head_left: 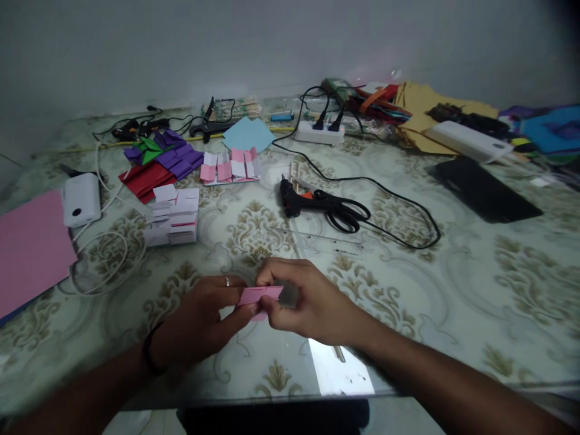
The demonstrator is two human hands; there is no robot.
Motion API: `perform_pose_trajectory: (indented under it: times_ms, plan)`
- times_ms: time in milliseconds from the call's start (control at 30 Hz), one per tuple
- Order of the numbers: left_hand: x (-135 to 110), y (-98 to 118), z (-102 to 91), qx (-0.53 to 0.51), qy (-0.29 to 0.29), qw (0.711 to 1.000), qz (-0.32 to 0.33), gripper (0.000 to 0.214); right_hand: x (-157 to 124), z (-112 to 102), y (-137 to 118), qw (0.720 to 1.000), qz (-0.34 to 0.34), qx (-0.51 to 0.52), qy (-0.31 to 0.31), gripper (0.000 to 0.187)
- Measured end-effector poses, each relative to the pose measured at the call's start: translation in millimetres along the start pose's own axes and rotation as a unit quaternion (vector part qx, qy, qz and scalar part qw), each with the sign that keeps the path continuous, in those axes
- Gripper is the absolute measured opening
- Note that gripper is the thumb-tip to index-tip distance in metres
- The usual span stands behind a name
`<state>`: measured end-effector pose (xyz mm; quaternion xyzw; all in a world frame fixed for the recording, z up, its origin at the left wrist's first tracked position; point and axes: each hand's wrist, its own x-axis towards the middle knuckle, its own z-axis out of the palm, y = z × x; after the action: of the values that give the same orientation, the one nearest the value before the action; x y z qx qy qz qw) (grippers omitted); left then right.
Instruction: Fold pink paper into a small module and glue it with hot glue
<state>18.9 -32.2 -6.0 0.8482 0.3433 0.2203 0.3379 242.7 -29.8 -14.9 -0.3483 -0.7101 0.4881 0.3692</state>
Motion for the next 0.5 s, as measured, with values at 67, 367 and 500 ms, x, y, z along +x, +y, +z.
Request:
perform_pose_trajectory:
  times_ms: [67, 367, 500]
  plan:
    - [0.1, 0.9, -0.8, -0.008, 0.009, 1.0, -0.001, 0.027, 0.5, 0.0, -0.1, 1.0, -0.002, 0.0, 0.005, 0.008]
    - [-1.7, 1.0, -5.6, -0.08, 0.057, 0.995, -0.026, 0.023, 3.7, -9.4, -5.4, 1.0, 0.009, 0.013, 0.024, 0.01]
    - [-2.0, -2.1, -7.5, -0.1, 0.084, 0.989, -0.068, 0.03, 3.3, -18.3, -6.0, 0.999, 0.006, 0.02, 0.038, 0.016]
